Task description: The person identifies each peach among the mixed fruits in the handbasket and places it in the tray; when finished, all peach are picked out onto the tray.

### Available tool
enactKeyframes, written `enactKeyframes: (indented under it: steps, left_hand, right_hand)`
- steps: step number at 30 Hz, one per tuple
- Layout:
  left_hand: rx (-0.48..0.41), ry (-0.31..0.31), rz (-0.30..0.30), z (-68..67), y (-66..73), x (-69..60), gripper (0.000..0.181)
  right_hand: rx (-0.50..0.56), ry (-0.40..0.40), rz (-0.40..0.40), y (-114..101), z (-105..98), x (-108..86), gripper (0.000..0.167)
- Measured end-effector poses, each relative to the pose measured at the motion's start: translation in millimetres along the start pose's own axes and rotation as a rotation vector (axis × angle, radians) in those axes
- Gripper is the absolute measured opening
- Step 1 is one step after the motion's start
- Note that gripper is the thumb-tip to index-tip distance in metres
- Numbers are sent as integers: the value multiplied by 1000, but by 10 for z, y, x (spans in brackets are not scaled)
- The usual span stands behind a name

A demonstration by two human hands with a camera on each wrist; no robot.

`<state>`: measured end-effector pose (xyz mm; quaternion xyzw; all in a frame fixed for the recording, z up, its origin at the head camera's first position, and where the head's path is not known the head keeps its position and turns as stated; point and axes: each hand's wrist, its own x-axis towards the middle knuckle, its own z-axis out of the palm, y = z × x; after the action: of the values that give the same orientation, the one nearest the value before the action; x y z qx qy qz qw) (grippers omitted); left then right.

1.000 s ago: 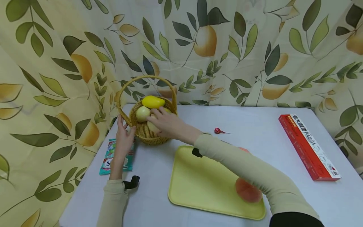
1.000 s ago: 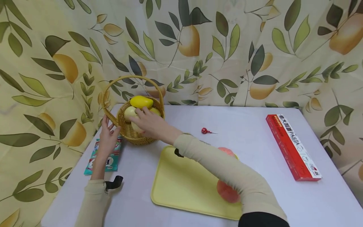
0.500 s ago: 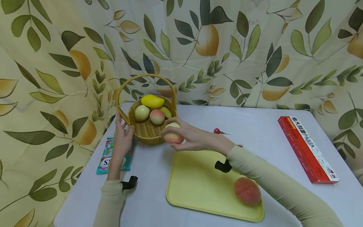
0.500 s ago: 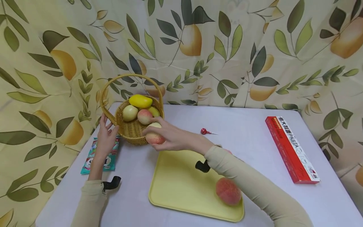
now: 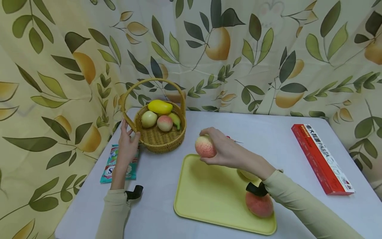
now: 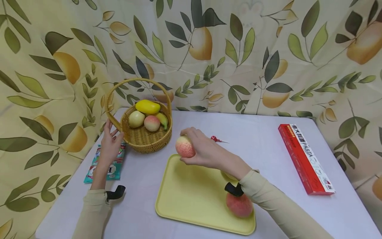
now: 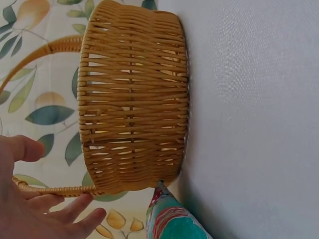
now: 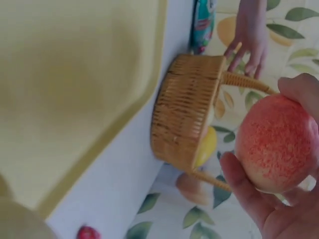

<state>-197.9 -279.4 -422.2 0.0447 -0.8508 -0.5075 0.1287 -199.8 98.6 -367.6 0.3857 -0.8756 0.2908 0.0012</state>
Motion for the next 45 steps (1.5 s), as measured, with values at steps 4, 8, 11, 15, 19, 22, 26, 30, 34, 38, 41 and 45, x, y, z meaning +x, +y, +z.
enactKeyframes:
  steps: [4, 8, 11, 15, 19, 22, 26, 30, 34, 38, 41, 45]
  left_hand:
    - [9, 10, 0, -11, -24, 0, 81]
    - [16, 14, 8, -18, -62, -9, 80]
    - [13, 12, 4, -23, -80, -26, 80]
    - [18, 11, -9, -21, -91, -50, 80]
    - [24, 11, -13, -20, -98, -59, 80]
    - [22, 11, -5, -23, -96, -55, 80]
    - [23, 22, 17, -25, -92, -33, 79]
    - [23, 32, 33, -9, -97, 11, 80]
    - [23, 29, 31, 5, -87, 34, 80]
    - [21, 25, 24, 5, -74, 28, 80]
    - [20, 26, 24, 5, -73, 18, 80]
    - [25, 30, 30, 8, -57, 14, 80]
  right_hand:
    - [21, 19, 14, 86, 1, -59, 65]
    - [31, -39, 46, 180, 35, -60, 62]
    - [35, -127, 73, 256, 89, -27, 60]
    - [47, -226, 85, 349, 185, 21, 59]
    - [61, -280, 77, 399, 269, 60, 57]
    - [67, -322, 67, 412, 309, 90, 57]
    - [72, -371, 47, 386, 335, 149, 57]
    - [36, -397, 38, 370, 349, 183, 56]
    - [29, -425, 48, 382, 356, 182, 56]
    - [56, -477, 61, 386, 348, 181, 59]
    - [48, -518, 57, 376, 330, 194, 59]
    - [8, -568, 36, 355, 303, 237, 55]
